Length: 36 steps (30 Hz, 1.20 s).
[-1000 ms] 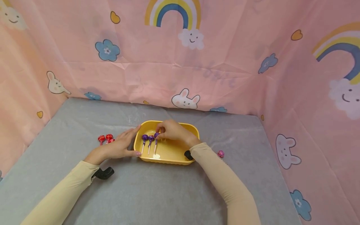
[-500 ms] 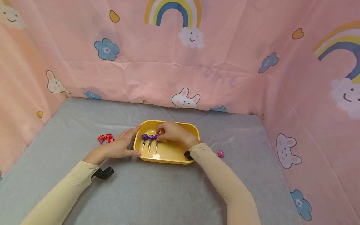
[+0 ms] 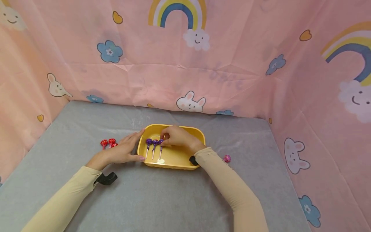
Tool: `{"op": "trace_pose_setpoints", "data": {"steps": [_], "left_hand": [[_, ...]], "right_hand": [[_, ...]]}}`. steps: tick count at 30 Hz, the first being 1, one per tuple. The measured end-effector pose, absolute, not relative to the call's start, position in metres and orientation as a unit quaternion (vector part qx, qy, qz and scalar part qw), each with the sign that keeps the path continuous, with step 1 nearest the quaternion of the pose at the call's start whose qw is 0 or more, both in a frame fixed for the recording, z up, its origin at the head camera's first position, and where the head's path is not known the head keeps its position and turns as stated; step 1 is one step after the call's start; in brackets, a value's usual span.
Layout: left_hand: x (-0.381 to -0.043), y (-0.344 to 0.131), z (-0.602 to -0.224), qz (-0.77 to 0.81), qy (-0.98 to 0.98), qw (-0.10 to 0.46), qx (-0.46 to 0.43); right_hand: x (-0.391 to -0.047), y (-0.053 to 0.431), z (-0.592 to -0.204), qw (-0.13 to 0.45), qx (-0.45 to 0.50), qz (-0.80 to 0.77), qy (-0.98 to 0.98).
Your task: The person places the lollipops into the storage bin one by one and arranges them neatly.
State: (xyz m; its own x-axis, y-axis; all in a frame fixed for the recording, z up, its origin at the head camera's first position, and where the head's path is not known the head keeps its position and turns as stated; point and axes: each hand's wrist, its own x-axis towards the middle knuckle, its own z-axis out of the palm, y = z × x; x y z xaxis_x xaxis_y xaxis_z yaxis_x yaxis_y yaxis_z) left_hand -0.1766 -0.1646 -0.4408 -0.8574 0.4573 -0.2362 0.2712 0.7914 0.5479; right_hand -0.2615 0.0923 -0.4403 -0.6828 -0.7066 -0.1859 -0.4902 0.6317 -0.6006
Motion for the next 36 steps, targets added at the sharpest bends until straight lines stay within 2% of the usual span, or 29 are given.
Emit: {"op": "trace_pose_setpoints", "data": {"steps": [36], "left_hand": [[-0.175,-0.1638,-0.4381,0.255,0.93,0.185,0.192]], "right_hand": [[-0.2591,0.0904,-0.4397,0.21,-0.335,-0.263,0.88]]}}
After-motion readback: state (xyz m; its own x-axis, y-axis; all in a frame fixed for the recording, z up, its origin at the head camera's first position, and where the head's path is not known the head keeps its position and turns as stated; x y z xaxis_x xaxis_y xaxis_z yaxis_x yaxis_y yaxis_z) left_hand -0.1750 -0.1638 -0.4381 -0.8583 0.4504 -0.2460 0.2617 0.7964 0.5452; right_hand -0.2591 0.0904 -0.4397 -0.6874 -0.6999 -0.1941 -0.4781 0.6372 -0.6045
